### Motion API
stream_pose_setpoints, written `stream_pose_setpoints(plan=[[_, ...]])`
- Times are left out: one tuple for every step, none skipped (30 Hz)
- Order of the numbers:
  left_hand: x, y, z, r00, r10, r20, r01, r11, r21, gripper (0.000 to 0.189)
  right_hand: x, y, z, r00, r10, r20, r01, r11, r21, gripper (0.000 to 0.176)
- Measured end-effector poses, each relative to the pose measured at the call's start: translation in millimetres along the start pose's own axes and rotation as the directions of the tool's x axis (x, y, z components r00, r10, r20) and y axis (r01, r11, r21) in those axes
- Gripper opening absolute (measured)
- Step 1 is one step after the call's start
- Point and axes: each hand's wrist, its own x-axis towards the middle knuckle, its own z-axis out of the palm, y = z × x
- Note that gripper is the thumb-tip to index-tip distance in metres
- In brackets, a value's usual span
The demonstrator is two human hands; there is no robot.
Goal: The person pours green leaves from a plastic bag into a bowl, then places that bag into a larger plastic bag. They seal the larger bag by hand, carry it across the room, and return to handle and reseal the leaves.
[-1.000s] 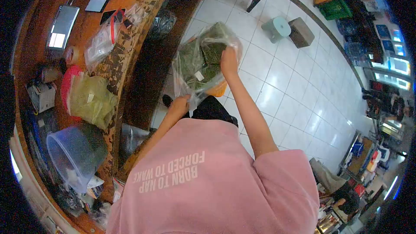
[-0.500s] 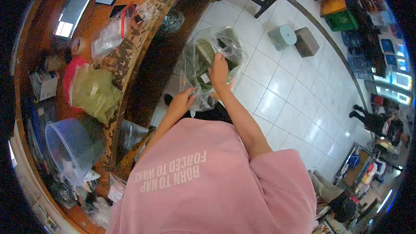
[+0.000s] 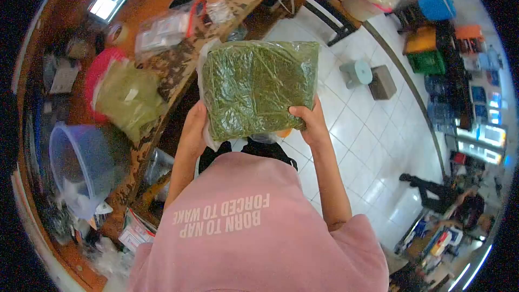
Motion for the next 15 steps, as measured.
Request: stream_pose_setpoints(plan=[[-8, 19, 5, 0.996, 0.051, -0.073, -0.047, 0.997, 0.054, 0.038, 1, 6, 11, 1.000, -0.001, 0.000, 0.001, 0.999, 0.034, 0.068], [-16, 38, 11, 0.984, 0.105, -0.146, -0.090, 0.990, 0.111, 0.034, 3, 12, 22, 1.000, -0.001, 0.003, 0.000, 0.998, 0.068, 0.068], [-24, 50, 9, 0.962, 0.163, -0.218, -0.127, 0.977, 0.169, 0.032, 5, 18, 34, 1.000, 0.002, 0.008, -0.003, 0.995, 0.101, 0.069], [-25, 51, -9, 0.930, 0.224, -0.291, -0.146, 0.953, 0.267, 0.028, 5, 23, 47, 1.000, -0.006, -0.003, 0.006, 0.998, 0.067, 0.069], [-28, 53, -23, 0.905, 0.252, -0.342, -0.157, 0.946, 0.282, 0.027, 5, 26, 61, 1.000, -0.006, -0.008, 0.006, 0.999, 0.045, 0.069], [-34, 56, -37, 0.875, 0.279, -0.395, -0.167, 0.941, 0.296, 0.027, 4, 31, 76, 1.000, -0.005, -0.013, 0.005, 1.000, 0.021, 0.069], [-40, 59, -52, 0.842, 0.304, -0.445, -0.174, 0.935, 0.310, 0.027, 2, 36, 92, 1.000, -0.005, -0.018, 0.005, 1.000, -0.001, 0.069], [-44, 59, -66, 0.786, 0.361, -0.502, -0.165, 0.905, 0.392, 0.024, 1, 42, 108, 0.998, -0.050, 0.024, 0.051, 0.998, -0.038, 0.067], [-48, 66, -79, 0.728, 0.431, -0.533, -0.212, 0.881, 0.424, 0.023, -1, 46, 124, 0.993, -0.098, 0.064, 0.103, 0.992, -0.073, 0.066], [-50, 72, -92, 0.665, 0.495, -0.559, -0.254, 0.854, 0.454, 0.022, 0, 50, 138, 0.984, -0.146, 0.104, 0.157, 0.982, -0.107, 0.065], [-55, 78, -102, 0.601, 0.551, -0.579, -0.288, 0.825, 0.486, 0.020, 0, 55, 150, 0.990, -0.084, 0.110, 0.090, 0.995, -0.050, 0.064], [-63, 97, -95, 0.564, 0.587, -0.581, -0.371, 0.809, 0.457, 0.019, -1, 61, 161, 0.993, -0.022, 0.113, 0.021, 1.000, 0.009, 0.064], [-71, 112, -92, 0.540, 0.658, -0.525, -0.381, 0.747, 0.545, 0.018, -1, 67, 169, 0.993, 0.039, 0.115, -0.047, 0.997, 0.067, 0.063], [-77, 124, -89, 0.515, 0.723, -0.461, -0.389, 0.676, 0.626, 0.017, 7, 80, 167, 0.984, 0.118, 0.137, -0.127, 0.990, 0.061, 0.061], [-82, 135, -86, 0.489, 0.778, -0.394, -0.392, 0.599, 0.698, 0.015, 13, 82, 167, 0.971, 0.136, 0.197, -0.107, 0.983, -0.152, 0.062]])
